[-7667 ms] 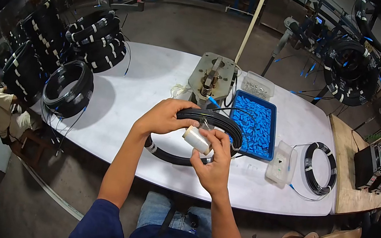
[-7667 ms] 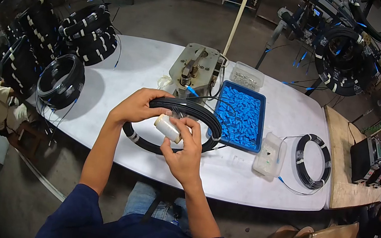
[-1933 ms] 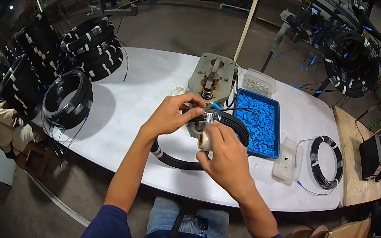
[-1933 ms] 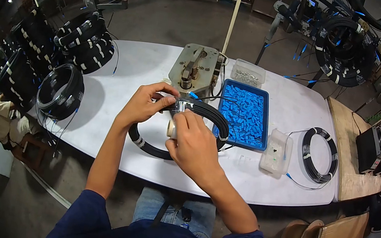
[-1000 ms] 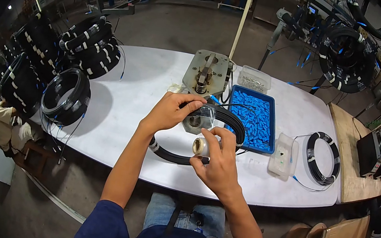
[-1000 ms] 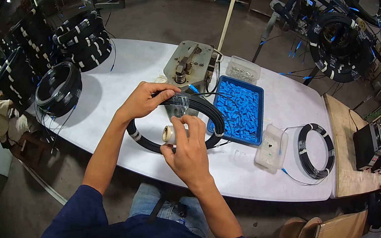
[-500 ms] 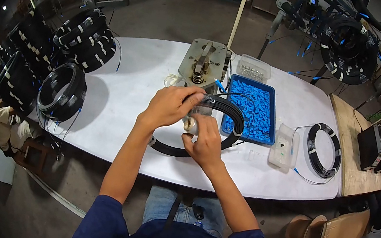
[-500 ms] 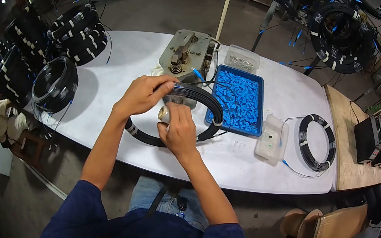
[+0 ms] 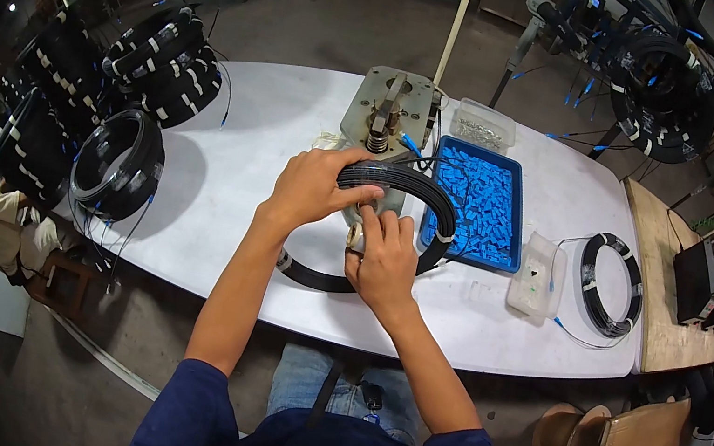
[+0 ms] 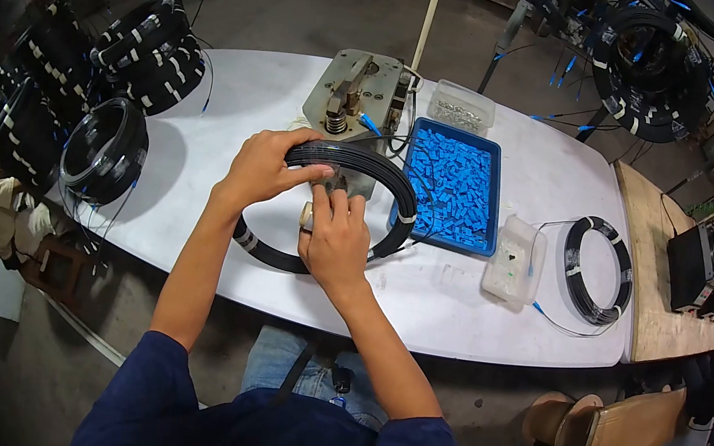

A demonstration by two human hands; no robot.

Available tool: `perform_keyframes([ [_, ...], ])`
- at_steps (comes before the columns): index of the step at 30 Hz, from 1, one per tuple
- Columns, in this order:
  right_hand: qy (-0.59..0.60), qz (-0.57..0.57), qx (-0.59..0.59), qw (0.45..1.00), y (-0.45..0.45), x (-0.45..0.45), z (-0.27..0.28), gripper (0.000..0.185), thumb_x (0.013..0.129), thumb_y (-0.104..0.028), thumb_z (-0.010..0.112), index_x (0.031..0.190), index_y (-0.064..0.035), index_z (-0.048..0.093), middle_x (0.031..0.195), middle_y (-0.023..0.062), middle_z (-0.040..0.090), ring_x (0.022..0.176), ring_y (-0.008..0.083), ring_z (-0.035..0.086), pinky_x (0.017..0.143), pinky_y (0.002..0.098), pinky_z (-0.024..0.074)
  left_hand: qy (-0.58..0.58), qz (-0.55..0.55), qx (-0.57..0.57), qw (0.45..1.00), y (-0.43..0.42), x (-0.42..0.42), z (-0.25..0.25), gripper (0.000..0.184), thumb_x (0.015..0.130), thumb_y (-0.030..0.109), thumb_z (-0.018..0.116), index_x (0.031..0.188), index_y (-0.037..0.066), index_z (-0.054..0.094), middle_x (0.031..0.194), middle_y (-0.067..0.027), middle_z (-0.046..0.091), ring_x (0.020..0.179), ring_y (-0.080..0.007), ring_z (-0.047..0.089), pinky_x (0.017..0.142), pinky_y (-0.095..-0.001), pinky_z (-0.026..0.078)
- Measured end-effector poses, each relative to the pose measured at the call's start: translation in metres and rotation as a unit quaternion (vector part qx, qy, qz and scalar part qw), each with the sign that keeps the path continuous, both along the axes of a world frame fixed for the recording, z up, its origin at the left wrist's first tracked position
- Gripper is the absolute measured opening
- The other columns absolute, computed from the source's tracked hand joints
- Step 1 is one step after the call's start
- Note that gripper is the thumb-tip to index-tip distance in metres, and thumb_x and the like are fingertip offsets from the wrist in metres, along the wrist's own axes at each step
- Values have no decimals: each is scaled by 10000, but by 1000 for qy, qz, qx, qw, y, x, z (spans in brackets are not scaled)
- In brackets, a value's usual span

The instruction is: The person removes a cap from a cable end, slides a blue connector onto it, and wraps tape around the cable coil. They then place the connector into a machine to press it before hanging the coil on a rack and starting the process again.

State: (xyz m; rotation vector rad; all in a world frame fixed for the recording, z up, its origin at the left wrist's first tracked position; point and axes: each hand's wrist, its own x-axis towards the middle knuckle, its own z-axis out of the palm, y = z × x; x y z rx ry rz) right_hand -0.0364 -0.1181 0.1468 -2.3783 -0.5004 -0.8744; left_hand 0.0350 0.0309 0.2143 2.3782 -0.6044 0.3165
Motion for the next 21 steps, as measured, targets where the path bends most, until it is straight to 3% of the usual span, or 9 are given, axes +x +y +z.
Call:
perform_keyframes([
  [3, 16, 0, -8, 1000, 1, -6, 3, 516, 622, -59, 669, 1128, 9, 592, 929, 135, 523, 840, 320, 493, 687, 406, 472, -14, 3, -6, 1000, -1, -2, 2, 493, 752, 423, 795, 1062, 51, 698, 858, -119, 725, 745, -292, 695, 693, -359, 527],
  [8, 31, 7, -3, 999, 0, -24, 12, 494, 612, -43, 664, 1099, 11, 603, 925, 133, 522, 849, 327, 491, 700, 409, 470, -1, 4, -17, 1000, 0, -4, 3, 500, 740, 438, 801, 1050, 57, 708, 840, -107, 725, 733, -284, 693, 691, -354, 526],
  [10, 22, -13, -14, 1000, 0, -30, 14, 449, 605, -48, 678, 1044, -1, 597, 913, 108, 514, 867, 303, 505, 645, 383, 521, 3, 2, -23, 1000, -1, -3, 3, 500, 739, 445, 801, 1046, 60, 712, 833, -104, 725, 731, -282, 693, 692, -354, 526],
  [17, 30, -10, 6, 999, -3, -35, 21, 339, 617, -34, 661, 946, -11, 583, 896, 123, 509, 848, 328, 499, 641, 403, 507, -14, 16, 10, 1000, -9, -1, 0, 503, 740, 493, 780, 1038, 92, 726, 802, -98, 724, 736, -278, 697, 695, -359, 528],
  [19, 59, -2, 25, 998, -5, -35, 20, 387, 615, -30, 648, 999, -5, 605, 913, 144, 548, 860, 350, 489, 751, 429, 453, -26, 18, 12, 999, -8, -1, 1, 503, 740, 499, 777, 1036, 96, 728, 800, -97, 724, 737, -279, 698, 695, -360, 528],
  [21, 66, -2, 20, 998, -6, -40, 24, 377, 614, -31, 646, 988, -11, 610, 931, 146, 551, 862, 351, 493, 760, 424, 457, -24, 23, 19, 999, -10, -2, 1, 495, 743, 505, 774, 1036, 109, 729, 800, -99, 722, 731, -286, 695, 689, -370, 528],
])
